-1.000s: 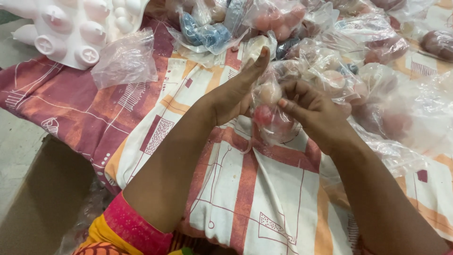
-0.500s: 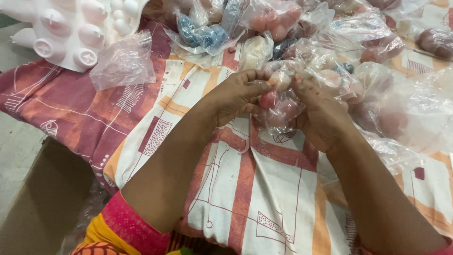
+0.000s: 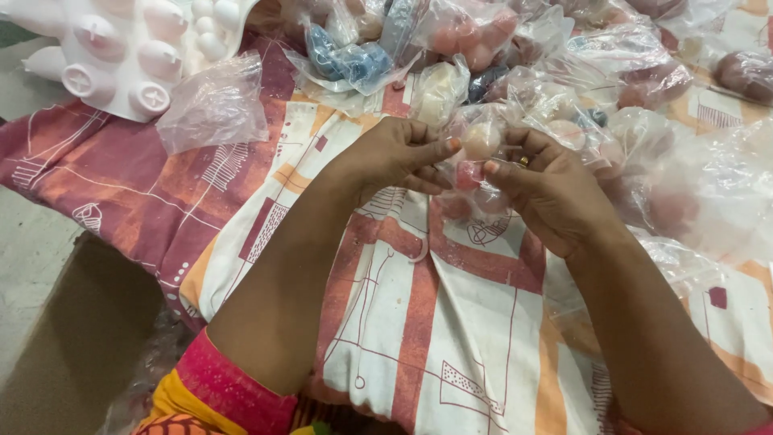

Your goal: Packing small plastic components into zip-lock bags and a box.

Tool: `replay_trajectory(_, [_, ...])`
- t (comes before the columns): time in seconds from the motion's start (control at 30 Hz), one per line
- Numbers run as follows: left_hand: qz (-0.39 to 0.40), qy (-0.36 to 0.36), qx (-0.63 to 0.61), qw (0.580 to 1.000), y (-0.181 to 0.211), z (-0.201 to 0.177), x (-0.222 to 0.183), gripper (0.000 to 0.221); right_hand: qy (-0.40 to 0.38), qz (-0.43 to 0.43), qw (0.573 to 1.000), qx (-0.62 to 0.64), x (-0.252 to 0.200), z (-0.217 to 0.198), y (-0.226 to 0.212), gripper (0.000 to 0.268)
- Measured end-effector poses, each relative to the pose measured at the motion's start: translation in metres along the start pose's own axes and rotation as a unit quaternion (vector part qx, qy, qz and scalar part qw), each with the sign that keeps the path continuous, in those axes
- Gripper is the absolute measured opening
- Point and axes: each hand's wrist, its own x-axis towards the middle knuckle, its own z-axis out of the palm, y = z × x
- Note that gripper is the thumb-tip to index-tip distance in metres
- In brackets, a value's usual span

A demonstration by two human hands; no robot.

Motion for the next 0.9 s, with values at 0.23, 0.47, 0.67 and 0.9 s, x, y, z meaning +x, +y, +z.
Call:
replay_trajectory(0.23, [-0.055,0.004,0.057,0.997,0.002,-0.007,-0.004,0.042,0.068,0.014,0.997,-0.025,-0.001,0.006,-0.009,0.045])
replay_trajectory(0.47, [0.043,0.002,-0.051,0.998,0.010,-0.006,-0.008,0.017,0.048,0.018,0.998,-0.040,0.000,0.002,-0.011,0.041])
replay_trajectory(0.67, [0.052,0.037,-0.001,0.998,0.010,-0.001,-0.006,0.052,0.060,0.014,0.993,-0.096,-0.001,0.002,-0.008,0.048])
replay_trajectory(0.9, [0.085,0.058,0.199,0.974,0.000,0.026,-0.002,0.099,0.086,0.000,0.965,-0.248,-0.008,0.024,-0.010,0.052])
